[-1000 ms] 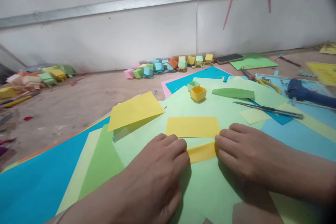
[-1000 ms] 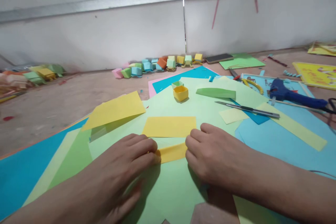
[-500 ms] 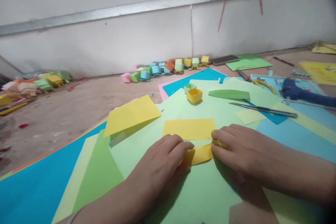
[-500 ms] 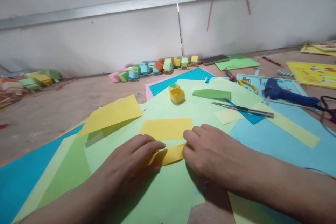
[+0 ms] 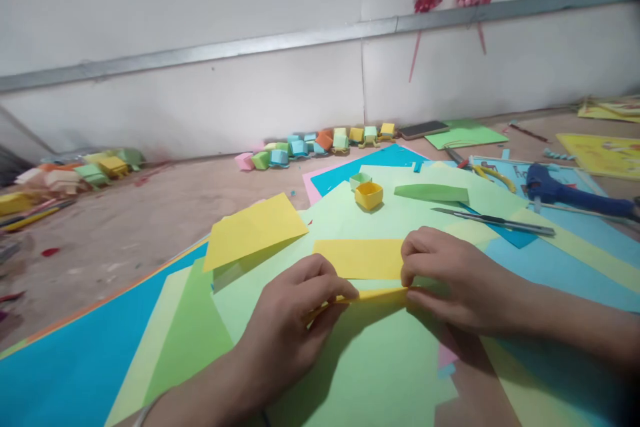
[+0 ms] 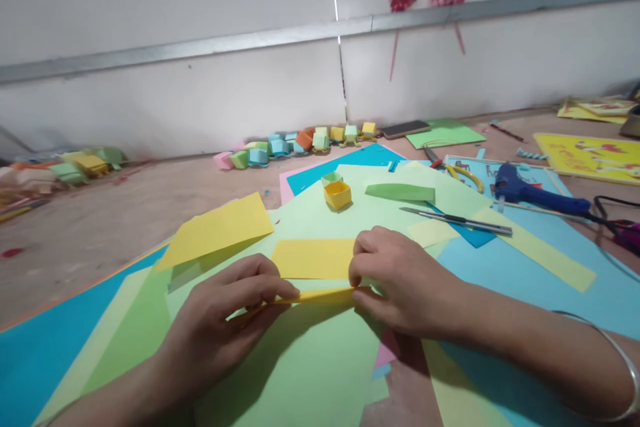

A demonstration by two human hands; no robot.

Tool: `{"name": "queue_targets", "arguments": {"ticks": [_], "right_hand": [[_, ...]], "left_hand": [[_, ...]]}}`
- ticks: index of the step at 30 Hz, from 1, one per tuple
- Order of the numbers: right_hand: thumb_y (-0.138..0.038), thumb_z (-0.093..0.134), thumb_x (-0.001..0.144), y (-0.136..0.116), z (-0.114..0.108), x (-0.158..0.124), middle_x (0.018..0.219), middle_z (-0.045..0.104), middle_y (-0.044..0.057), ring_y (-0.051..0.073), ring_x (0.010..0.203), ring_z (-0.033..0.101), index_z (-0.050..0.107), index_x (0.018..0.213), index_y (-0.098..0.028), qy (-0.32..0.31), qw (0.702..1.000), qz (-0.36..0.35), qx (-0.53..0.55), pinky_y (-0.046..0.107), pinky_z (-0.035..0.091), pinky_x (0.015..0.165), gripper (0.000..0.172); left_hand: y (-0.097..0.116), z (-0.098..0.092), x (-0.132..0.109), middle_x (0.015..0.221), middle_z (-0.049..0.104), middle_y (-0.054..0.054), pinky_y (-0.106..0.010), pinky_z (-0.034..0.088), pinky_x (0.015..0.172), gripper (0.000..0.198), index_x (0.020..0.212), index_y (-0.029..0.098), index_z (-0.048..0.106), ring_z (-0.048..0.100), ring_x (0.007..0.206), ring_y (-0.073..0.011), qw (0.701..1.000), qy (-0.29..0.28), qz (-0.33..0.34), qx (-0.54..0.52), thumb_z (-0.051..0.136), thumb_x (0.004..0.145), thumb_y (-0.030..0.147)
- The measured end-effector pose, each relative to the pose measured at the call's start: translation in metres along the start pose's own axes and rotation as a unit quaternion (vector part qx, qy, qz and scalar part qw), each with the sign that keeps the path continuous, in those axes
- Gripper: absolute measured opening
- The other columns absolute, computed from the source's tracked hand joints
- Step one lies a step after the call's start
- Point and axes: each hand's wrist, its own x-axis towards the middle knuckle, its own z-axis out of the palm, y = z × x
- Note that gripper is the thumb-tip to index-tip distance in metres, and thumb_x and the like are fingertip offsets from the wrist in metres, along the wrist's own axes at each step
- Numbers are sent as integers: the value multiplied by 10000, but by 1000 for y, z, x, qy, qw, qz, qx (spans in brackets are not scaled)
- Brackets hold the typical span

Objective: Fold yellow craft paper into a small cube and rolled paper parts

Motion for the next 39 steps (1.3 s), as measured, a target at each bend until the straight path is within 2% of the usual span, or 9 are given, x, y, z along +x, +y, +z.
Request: {"name": "queue_targets", "arguments": {"ticks": [6, 12, 18, 23, 28, 31, 33, 36, 39], "right_hand": [[-27, 488, 842, -6, -4, 3, 837, 636, 75, 188, 785, 538, 561, 744, -176, 141, 980, -108, -95, 329, 427, 671, 193], [-202, 262, 996, 0, -7, 10, 996, 672, 101, 212, 954, 589, 674, 753, -187, 170, 861, -387, -284, 404, 437, 758, 479], [-103, 460, 865, 11, 13, 17, 971, 708, 18, 161, 925, 596, 612, 669, -240, 208, 860, -367, -288, 374, 445, 758, 283], [-87, 500, 851, 17, 13, 17, 954, 713, 36, 161, 898, 597, 645, 729, -211, 219, 863, -358, -280, 373, 432, 732, 227], [-68, 528, 843, 14, 4, 19, 909, 721, 5, 142, 872, 589, 641, 714, -215, 211, 858, -352, -309, 343, 434, 729, 226], [-60, 503, 854, 17, 3, 20, 910, 710, 10, 145, 877, 585, 627, 727, -207, 205, 854, -345, -330, 342, 431, 746, 230], [-50, 506, 851, 24, 4, 22, 928, 698, 15, 151, 862, 578, 615, 783, -207, 216, 862, -315, -334, 344, 430, 756, 204], [-17, 473, 798, 38, 5, 27, 1008, 661, 60, 192, 918, 576, 585, 932, -214, 260, 916, -188, -242, 373, 452, 784, 263], [-15, 427, 675, 53, 5, 30, 1047, 614, 97, 244, 1000, 566, 560, 1009, -203, 284, 957, -22, -59, 418, 487, 805, 406]], "left_hand": [[-6, 6, 0, 743, 582, -26, -218, 465, 547, 194, 919, 165, 653, 566, 650, -129, 996, 43, 40, 72, 513, 873, 39], [-11, 1, 1, 913, 599, -98, -338, 524, 650, 352, 1092, 172, 632, 588, 822, -217, 990, 38, 8, 137, 468, 803, 57], [-19, -5, -1, 1008, 695, -85, -423, 521, 846, 592, 1298, 217, 545, 631, 918, -256, 993, -61, -78, 68, 732, 772, 413], [-11, -15, 21, 914, 688, -66, -318, 504, 754, 326, 1113, 188, 685, 624, 827, -196, 976, -66, -202, -40, 474, 934, 360], [-9, -36, 66, 597, 501, 33, -228, 289, 472, 376, 837, 163, 713, 398, 529, -116, 890, -319, -315, -85, 523, 869, 486], [-20, -31, 83, 599, 478, 48, -219, 290, 487, 299, 773, 164, 680, 400, 555, -110, 881, -366, -287, -87, 611, 810, 452], [-31, -16, 84, 628, 536, 42, -215, 333, 525, 224, 779, 161, 684, 453, 590, -116, 917, -306, -246, -73, 655, 785, 384], [-47, 9, 76, 694, 628, 0, -237, 388, 586, 184, 764, 154, 685, 525, 638, -137, 983, -105, -141, 55, 582, 852, 278], [-56, 25, 66, 775, 675, -66, -297, 385, 647, 225, 799, 149, 699, 561, 731, -192, 988, -49, -99, 104, 505, 898, 205]]}}
